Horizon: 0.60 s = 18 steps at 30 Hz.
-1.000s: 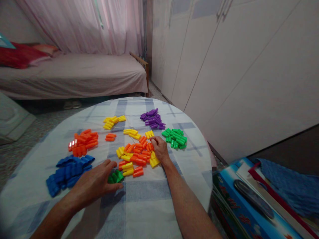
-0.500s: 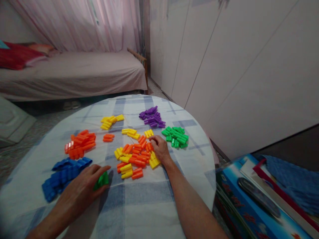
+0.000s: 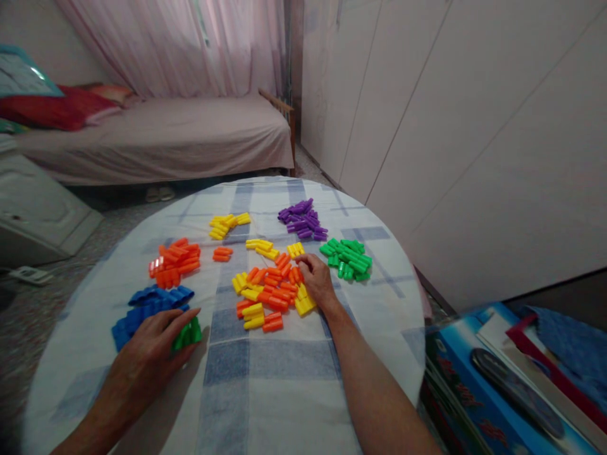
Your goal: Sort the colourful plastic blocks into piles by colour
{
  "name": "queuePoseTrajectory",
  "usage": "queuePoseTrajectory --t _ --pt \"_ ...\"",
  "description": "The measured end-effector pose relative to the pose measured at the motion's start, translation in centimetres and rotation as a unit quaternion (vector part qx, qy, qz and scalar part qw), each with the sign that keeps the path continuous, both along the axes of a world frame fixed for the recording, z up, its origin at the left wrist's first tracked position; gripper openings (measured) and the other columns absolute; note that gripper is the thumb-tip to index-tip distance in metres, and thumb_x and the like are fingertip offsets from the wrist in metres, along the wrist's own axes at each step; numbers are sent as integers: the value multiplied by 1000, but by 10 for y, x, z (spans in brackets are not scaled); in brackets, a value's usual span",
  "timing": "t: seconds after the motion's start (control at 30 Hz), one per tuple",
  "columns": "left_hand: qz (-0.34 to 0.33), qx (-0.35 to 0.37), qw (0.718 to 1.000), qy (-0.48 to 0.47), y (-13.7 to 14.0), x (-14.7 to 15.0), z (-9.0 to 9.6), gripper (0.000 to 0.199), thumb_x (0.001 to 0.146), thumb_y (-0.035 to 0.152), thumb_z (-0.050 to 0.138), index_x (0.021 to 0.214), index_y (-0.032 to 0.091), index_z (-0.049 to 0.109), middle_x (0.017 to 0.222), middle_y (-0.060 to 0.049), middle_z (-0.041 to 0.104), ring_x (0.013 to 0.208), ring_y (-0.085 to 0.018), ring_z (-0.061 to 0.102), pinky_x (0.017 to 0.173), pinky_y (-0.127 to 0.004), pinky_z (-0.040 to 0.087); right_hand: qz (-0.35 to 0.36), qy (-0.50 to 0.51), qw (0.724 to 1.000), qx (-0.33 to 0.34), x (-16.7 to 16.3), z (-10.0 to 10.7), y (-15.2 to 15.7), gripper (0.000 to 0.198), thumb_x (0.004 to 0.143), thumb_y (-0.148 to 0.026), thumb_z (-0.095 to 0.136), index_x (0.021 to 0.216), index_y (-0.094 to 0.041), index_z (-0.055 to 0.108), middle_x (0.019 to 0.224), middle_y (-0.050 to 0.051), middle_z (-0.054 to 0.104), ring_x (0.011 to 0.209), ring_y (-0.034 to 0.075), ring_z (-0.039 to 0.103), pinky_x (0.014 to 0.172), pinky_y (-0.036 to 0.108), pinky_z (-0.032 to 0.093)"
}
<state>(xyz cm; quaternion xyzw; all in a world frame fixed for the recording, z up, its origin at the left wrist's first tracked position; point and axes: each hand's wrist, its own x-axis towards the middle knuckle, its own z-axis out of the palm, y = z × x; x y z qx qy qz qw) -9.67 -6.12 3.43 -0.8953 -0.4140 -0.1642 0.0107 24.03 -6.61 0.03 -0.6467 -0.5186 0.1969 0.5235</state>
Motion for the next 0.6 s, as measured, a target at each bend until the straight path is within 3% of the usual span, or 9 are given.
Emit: queuePoseTrajectory --t 0.13,0.27,0.43,0.6 --pt "6 -11 999 -35 -4 5 7 37 79 34 55 113 20 60 103 -11 60 96 -26 56 81 -38 50 1 5 1000 -5 0 0 -1 22 80 -24 46 88 -19 65 88 4 67 81 17 61 77 30 46" --pt "-1 -79 992 -99 -5 22 21 40 78 42 58 113 22 60 105 -9 60 99 -25 57 84 -39 49 -1 2 1000 -7 0 1 -1 22 80 -24 46 88 -19 65 89 4 67 84 18 61 78 30 46" --pt "-10 -231 950 -208 18 73 32 40 79 40 57 115 23 56 108 -6 58 93 -20 59 78 -35 52 1 -8 1000 -5 -1 1 -1 22 80 -24 46 88 -19 65 89 4 68 85 18 61 78 31 46" --pt "-38 -210 938 -275 48 132 22 36 76 27 59 112 20 57 104 -6 58 94 -19 57 86 -38 48 5 -4 1000 2 1 0 -1 20 81 -24 47 88 -20 65 89 4 68 84 18 62 79 32 47"
